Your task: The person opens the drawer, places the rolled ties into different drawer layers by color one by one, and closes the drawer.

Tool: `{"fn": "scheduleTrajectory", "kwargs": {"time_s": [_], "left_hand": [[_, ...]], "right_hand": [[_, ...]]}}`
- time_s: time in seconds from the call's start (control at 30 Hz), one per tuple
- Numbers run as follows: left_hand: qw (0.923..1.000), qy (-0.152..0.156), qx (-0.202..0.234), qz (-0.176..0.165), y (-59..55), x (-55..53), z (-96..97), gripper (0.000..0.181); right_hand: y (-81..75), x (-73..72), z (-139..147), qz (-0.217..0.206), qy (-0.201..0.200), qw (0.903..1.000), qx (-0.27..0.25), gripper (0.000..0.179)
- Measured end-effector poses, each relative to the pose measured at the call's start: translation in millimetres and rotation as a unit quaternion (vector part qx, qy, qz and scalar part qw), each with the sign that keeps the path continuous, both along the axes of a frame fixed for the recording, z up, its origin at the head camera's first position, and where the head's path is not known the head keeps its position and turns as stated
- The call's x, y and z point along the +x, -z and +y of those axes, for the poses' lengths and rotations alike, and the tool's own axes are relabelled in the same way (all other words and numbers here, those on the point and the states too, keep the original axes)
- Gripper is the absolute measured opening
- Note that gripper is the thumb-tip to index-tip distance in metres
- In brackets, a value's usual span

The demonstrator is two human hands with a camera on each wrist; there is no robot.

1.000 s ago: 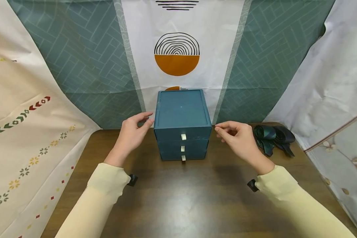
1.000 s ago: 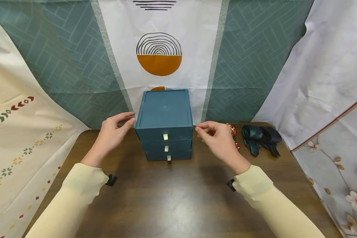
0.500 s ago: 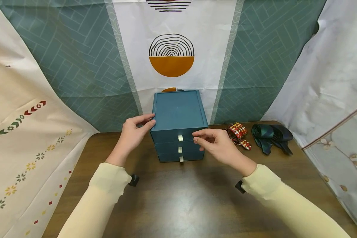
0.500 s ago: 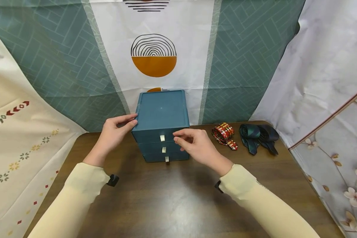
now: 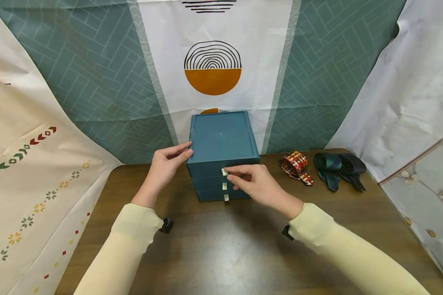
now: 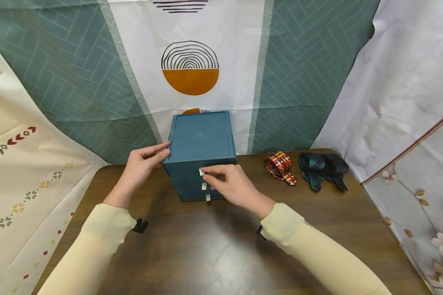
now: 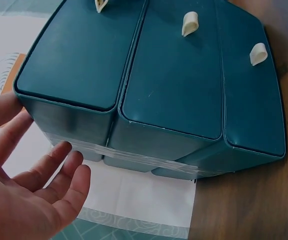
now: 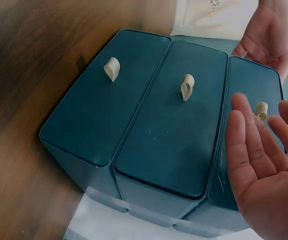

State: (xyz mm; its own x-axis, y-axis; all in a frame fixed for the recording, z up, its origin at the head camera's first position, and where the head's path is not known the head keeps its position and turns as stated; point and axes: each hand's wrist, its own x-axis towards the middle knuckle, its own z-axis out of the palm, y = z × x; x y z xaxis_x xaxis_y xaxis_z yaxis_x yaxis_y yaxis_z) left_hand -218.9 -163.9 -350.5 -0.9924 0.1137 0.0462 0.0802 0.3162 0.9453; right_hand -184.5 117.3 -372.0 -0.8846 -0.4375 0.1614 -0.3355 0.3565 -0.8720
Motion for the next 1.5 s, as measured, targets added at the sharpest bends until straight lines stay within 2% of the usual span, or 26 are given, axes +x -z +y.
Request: {"fn": "scheduleTrajectory", "kwargs": {"time_s": [0.17,0.3,0.6,0.9,1.03,1.1,1.3,1.5], "left_hand": [[0.9997,-0.003,0.019,-0.013,-0.4,1.5,0.8,0.044],[0.9997,0.002,0.023,-0.010,-1.1,2.7,0.9,0.045],[0.9999,0.007,-0.007,0.003,-7.5,1.5,3.5,0.045],[0.9998,0.013,-0.003,-0.014,-26.2,13.0,10.0,0.041],[0.9998,0.015,-0.003,-0.016,-29.7,15.2,10.9,0.041],[0.9997,0.016,-0.001,-0.018,-28.4,13.7,10.1,0.041],[0.9998,0.014,0.003,-0.014,-13.3,2.1,3.7,0.042],[0.9998,0.014,0.001,-0.011,-5.2,-3.0,0.1,0.043]], "right_hand": [[2.7,-1.5,-2.7,-0.001,0.008,0.9999,-0.007,0.027],[3.3,-1.8,-6.1,-0.004,0.015,0.9995,-0.026,0.026],[-19.7,13.8,-16.1,-0.005,0.040,0.9974,-0.060,0.023],[-18.6,12.9,-18.3,0.005,0.046,0.9966,-0.068,0.021],[-19.5,12.8,-18.7,0.007,0.052,0.9968,-0.061,0.021],[-20.4,13.2,-19.2,0.011,0.054,0.9968,-0.058,0.020],[-20.5,14.1,-21.0,0.023,0.058,0.9966,-0.054,0.020],[4.1,1.5,-20.3,0.029,0.069,0.9960,-0.047,0.018]]}}
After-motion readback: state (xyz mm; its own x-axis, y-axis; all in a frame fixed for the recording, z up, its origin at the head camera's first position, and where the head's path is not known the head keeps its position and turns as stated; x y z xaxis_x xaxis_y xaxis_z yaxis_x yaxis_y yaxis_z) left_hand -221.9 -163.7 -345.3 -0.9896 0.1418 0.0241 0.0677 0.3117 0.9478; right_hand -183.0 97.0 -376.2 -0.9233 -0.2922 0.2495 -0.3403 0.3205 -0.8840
